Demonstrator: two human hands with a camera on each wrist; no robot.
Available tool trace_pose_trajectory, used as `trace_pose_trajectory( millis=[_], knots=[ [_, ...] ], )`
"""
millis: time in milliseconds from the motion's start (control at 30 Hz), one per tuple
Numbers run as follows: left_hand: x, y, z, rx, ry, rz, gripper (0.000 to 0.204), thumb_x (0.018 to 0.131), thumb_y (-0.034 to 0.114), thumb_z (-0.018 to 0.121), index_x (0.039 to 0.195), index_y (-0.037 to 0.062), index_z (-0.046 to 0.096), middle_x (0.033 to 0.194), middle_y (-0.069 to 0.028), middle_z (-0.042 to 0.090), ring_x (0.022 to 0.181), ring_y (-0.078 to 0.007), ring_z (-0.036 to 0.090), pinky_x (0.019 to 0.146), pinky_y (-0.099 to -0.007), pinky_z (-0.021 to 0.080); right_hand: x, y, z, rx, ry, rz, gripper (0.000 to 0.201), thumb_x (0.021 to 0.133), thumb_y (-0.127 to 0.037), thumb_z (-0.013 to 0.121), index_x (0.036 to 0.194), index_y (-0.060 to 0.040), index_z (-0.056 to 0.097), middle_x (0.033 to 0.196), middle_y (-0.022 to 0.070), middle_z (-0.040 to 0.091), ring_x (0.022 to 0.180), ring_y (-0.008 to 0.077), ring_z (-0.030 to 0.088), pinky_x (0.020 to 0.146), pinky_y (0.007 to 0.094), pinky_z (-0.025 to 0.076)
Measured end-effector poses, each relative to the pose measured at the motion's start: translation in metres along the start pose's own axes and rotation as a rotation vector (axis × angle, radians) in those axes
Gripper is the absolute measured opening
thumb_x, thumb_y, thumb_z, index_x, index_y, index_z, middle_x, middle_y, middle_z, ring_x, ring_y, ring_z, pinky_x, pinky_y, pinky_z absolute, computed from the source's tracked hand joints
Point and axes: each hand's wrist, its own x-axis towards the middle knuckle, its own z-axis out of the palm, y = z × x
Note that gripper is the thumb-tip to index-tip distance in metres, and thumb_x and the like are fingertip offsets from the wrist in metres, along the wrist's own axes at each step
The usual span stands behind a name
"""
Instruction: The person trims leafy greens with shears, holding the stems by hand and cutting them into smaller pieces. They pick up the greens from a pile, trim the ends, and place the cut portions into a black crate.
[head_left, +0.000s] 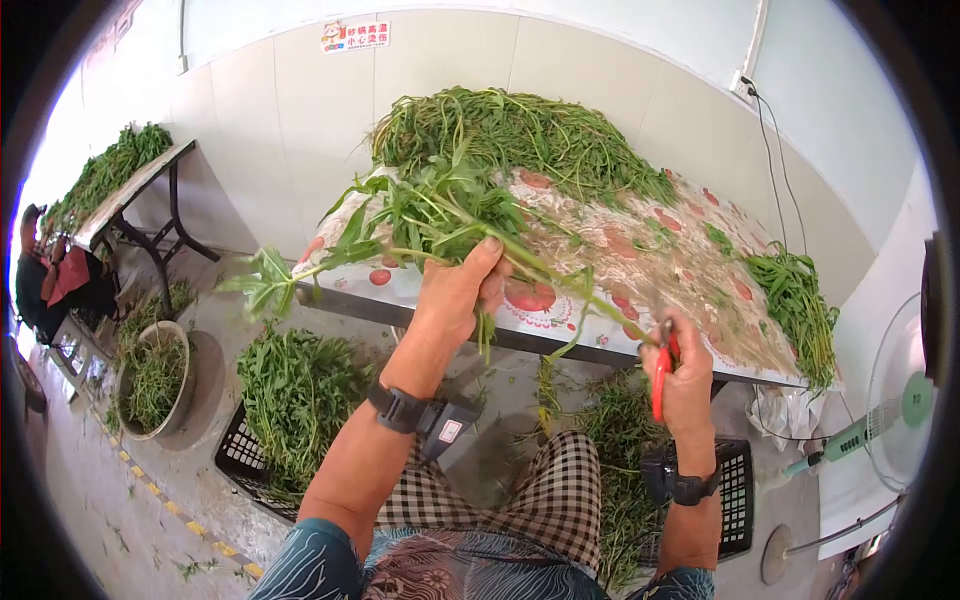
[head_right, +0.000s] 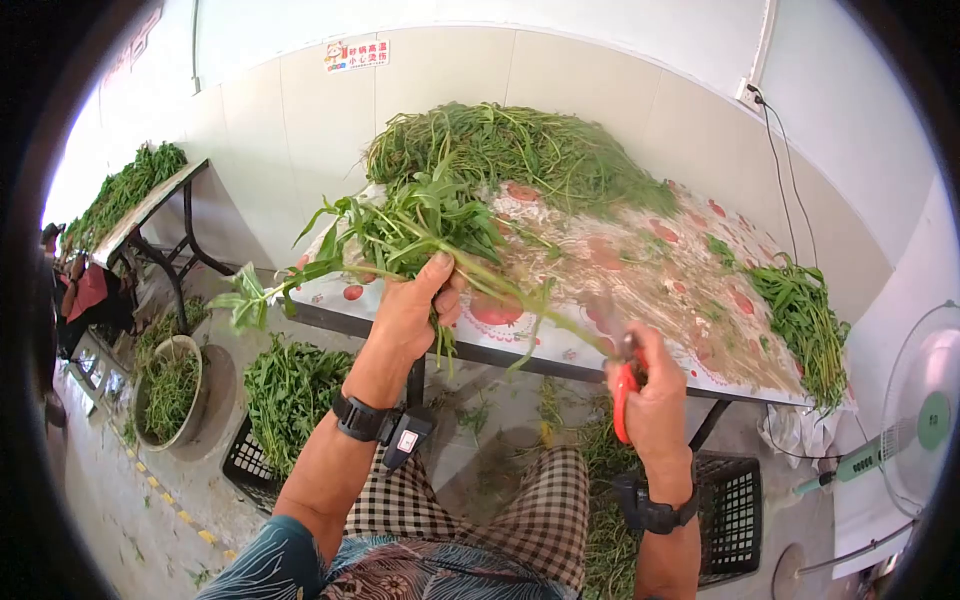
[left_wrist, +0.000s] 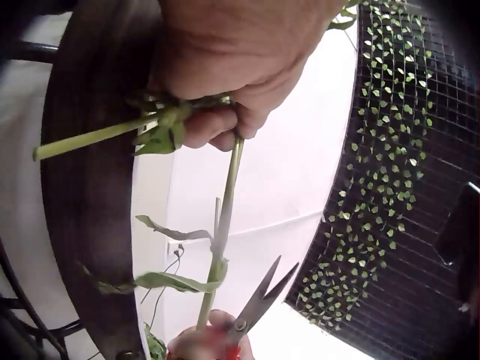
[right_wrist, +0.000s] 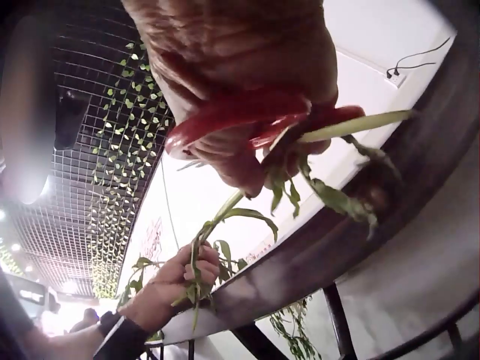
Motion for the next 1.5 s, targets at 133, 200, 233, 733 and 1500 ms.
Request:
trace_pose_trajectory(
  millis=[133, 200, 233, 733, 1500],
  knots=[
    [-0.004, -0.005, 0.003, -0.078, -0.001, 0.078, 0.014, 0.082, 0.011, 0.062, 0.089, 0.0013, 0.055, 0.067, -0.0044, 0.055, 0.048, -0.0093, 0.041, 0.043, -0.0234, 0.033, 0.008, 0.01, -0.005, 0.261, 0.152, 0.128, 0.038, 0.076, 0.004, 0.06, 0.112, -0.0032, 0.049, 0.082, -0.0006, 0.053, 0.067, 0.0045, 0.048, 0.061, 0.0188, 0.041],
    [-0.006, -0.006, -0.001, -0.065, -0.08, 0.048, 0.015, 0.082, 0.01, 0.06, 0.093, 0.0011, 0.055, 0.065, -0.0034, 0.054, 0.048, -0.0094, 0.041, 0.043, -0.0235, 0.033, 0.009, 0.01, -0.008, 0.393, 0.188, 0.201, 0.037, 0.077, 0.003, 0.059, 0.112, -0.0029, 0.049, 0.082, -0.0007, 0.053, 0.068, 0.0045, 0.048, 0.061, 0.0185, 0.041],
    [-0.008, -0.006, 0.0, -0.068, -0.124, 0.048, 0.015, 0.082, 0.01, 0.06, 0.093, 0.0012, 0.055, 0.064, -0.0031, 0.053, 0.049, -0.0093, 0.042, 0.043, -0.0234, 0.032, 0.01, 0.007, -0.009, 0.398, 0.188, 0.194, 0.037, 0.078, 0.002, 0.059, 0.113, -0.002, 0.048, 0.083, -0.0005, 0.053, 0.07, 0.0045, 0.049, 0.063, 0.0183, 0.041],
    [-0.027, 0.003, -0.004, -0.186, 0.055, 0.03, 0.012, 0.087, 0.02, 0.054, 0.095, 0.0112, 0.053, 0.072, -0.0001, 0.048, 0.053, -0.0091, 0.038, 0.046, -0.0243, 0.033, -0.001, 0.012, -0.033, 0.502, 0.172, 0.191, 0.035, 0.077, 0.001, 0.057, 0.11, -0.0003, 0.046, 0.08, -0.001, 0.054, 0.068, 0.0048, 0.048, 0.061, 0.0176, 0.039],
    [-0.016, 0.007, 0.003, 0.181, 0.107, -0.138, 0.015, 0.082, 0.017, 0.062, 0.086, 0.0031, 0.057, 0.067, -0.0025, 0.054, 0.04, -0.0071, 0.038, 0.035, -0.0227, 0.025, -0.057, -0.002, -0.06, -0.27, -0.025, -0.44, 0.046, 0.052, 0.011, 0.065, 0.094, -0.0069, 0.057, 0.078, 0.0077, 0.057, 0.061, 0.0223, 0.053, 0.053, 0.0323, 0.043]
  ],
)
